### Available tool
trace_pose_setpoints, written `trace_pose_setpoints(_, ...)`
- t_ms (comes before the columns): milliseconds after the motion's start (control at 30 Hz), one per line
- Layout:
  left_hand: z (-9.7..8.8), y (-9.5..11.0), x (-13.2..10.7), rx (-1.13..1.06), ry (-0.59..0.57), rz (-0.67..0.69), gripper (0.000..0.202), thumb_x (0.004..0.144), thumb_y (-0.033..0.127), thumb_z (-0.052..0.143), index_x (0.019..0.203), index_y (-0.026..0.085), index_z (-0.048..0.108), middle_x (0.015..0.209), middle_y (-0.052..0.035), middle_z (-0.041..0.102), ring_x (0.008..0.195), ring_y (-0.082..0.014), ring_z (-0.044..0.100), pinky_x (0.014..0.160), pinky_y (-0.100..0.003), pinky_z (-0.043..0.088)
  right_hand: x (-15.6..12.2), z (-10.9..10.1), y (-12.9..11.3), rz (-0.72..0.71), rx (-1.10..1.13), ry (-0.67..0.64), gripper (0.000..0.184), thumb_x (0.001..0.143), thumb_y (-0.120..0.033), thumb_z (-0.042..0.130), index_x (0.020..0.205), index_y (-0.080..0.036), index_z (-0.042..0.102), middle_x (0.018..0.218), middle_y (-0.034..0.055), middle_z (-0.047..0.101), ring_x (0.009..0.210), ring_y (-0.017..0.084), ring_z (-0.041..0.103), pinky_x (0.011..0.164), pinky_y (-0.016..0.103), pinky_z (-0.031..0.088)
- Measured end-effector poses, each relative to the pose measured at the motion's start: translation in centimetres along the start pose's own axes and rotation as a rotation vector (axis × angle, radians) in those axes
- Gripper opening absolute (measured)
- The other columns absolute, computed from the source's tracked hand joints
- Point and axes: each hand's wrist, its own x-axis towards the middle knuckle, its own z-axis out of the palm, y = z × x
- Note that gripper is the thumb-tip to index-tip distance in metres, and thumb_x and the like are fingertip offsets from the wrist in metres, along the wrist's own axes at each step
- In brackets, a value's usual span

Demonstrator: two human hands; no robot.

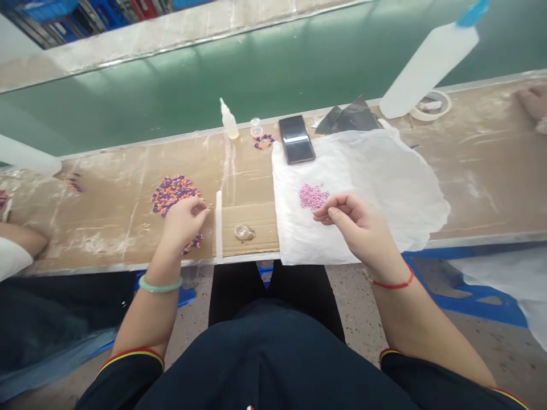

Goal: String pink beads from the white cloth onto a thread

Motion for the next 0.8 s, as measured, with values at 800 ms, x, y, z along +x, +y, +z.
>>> trace_pose_setpoints(800,1.1,2.4,-8.1,-1.2,-0.313,-0.015,0.031,0.075,0.043,0.082,0.072,0.018,0.064,0.062,0.002,0.049,0.05,-0.0075,0.038,0.046,-0.021,0.031,1.6,-1.2,5.3,-0.301,-0.729,-0.096,0.014,0.086,-0.012,0.053,0.081,-0.02,0.063,0.086,0.0068,0.065,0.087,0.025,0.06,0.081,0.039,0.046)
